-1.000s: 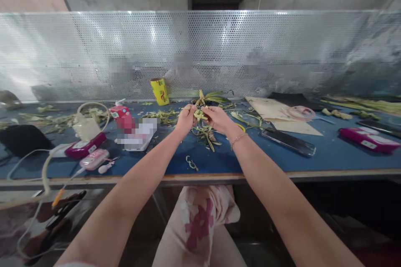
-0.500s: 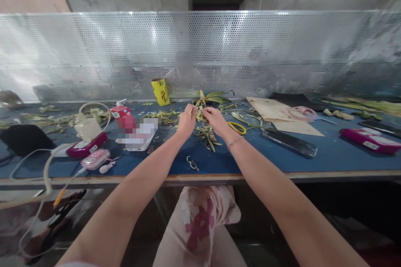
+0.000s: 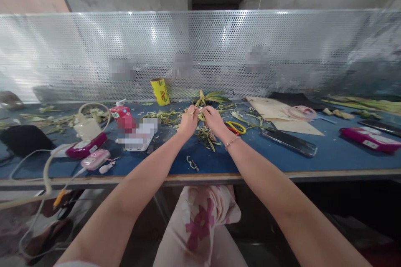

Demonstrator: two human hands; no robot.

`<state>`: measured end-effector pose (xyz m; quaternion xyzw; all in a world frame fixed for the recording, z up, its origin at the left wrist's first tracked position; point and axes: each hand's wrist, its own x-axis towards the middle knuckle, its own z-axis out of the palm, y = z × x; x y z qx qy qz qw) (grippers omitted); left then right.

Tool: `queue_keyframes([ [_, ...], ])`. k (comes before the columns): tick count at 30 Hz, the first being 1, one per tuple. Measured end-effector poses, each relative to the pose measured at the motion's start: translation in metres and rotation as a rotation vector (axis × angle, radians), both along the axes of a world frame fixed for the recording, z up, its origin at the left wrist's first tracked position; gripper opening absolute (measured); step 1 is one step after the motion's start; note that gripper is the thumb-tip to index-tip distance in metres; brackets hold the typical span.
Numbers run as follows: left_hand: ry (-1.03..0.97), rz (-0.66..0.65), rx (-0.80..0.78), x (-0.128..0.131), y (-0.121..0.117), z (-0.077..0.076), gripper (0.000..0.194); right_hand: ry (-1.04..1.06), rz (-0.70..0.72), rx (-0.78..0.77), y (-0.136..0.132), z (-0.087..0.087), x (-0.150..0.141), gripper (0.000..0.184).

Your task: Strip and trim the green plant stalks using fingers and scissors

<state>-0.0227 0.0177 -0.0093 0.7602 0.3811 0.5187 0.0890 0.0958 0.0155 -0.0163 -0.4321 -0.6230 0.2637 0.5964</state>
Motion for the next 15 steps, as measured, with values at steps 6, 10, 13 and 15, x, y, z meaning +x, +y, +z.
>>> queue_keyframes([
  [6, 0.062, 0.056, -0.008, 0.003, -0.002, 0.001, 0.016, -0.185, -0.254, 0.178, -0.005, 0.005, 0.006, 0.026],
  [10, 0.045, 0.046, -0.047, 0.007, -0.007, 0.004, 0.013, -0.221, -0.325, 0.232, -0.004, 0.005, 0.010, 0.025],
  [13, 0.003, 0.035, -0.078, 0.008, -0.010, 0.006, 0.013, -0.240, -0.333, 0.245, -0.001, 0.004, 0.012, 0.025],
  [15, -0.033, 0.040, -0.101, 0.008, -0.010, 0.007, 0.014, -0.233, -0.312, 0.231, 0.000, 0.005, 0.012, 0.027],
])
